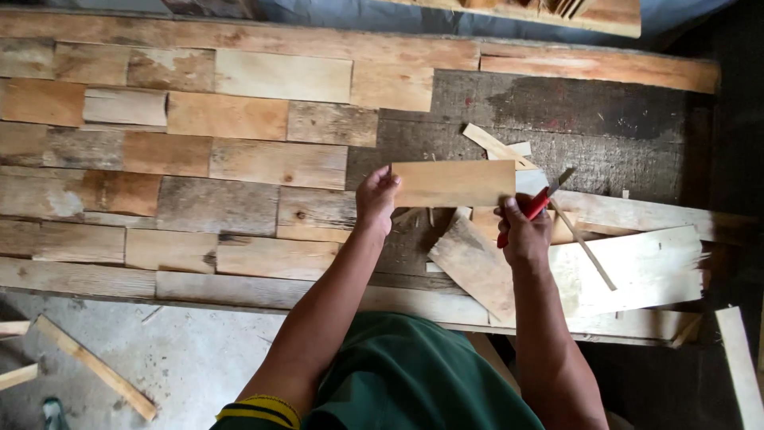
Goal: Cutting and arranging thin wood tiles to create a decorative mosaic pattern on a board.
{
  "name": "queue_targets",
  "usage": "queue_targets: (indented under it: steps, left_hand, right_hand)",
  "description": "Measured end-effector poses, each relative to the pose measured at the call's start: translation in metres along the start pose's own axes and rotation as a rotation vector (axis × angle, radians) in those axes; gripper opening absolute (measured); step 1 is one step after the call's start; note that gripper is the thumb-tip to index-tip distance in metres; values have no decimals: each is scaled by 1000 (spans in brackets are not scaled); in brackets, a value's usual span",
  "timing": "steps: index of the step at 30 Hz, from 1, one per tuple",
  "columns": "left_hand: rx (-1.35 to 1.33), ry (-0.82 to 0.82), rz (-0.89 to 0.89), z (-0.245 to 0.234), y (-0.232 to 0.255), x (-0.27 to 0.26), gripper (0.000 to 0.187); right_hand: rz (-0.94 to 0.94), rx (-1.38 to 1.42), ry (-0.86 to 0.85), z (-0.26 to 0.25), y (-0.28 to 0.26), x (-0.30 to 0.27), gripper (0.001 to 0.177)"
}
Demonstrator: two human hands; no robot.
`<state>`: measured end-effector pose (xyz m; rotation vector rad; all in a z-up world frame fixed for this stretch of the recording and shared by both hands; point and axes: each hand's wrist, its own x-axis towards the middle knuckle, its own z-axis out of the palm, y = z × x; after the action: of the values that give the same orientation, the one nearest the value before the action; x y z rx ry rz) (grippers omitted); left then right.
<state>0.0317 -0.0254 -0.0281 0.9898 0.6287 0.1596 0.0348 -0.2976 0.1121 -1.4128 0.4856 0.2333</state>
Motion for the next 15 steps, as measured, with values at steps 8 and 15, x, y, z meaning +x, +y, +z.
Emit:
queue_targets:
  steps: [8,15]
  left_hand:
    - [354,-36,-4,63,1,-9,27]
    - [1343,-312,477,81,-10,-49,47]
  right_hand:
    - [-62,140,141,-85,-10,75,13]
    - [-101,492,483,-210,-24,95,13]
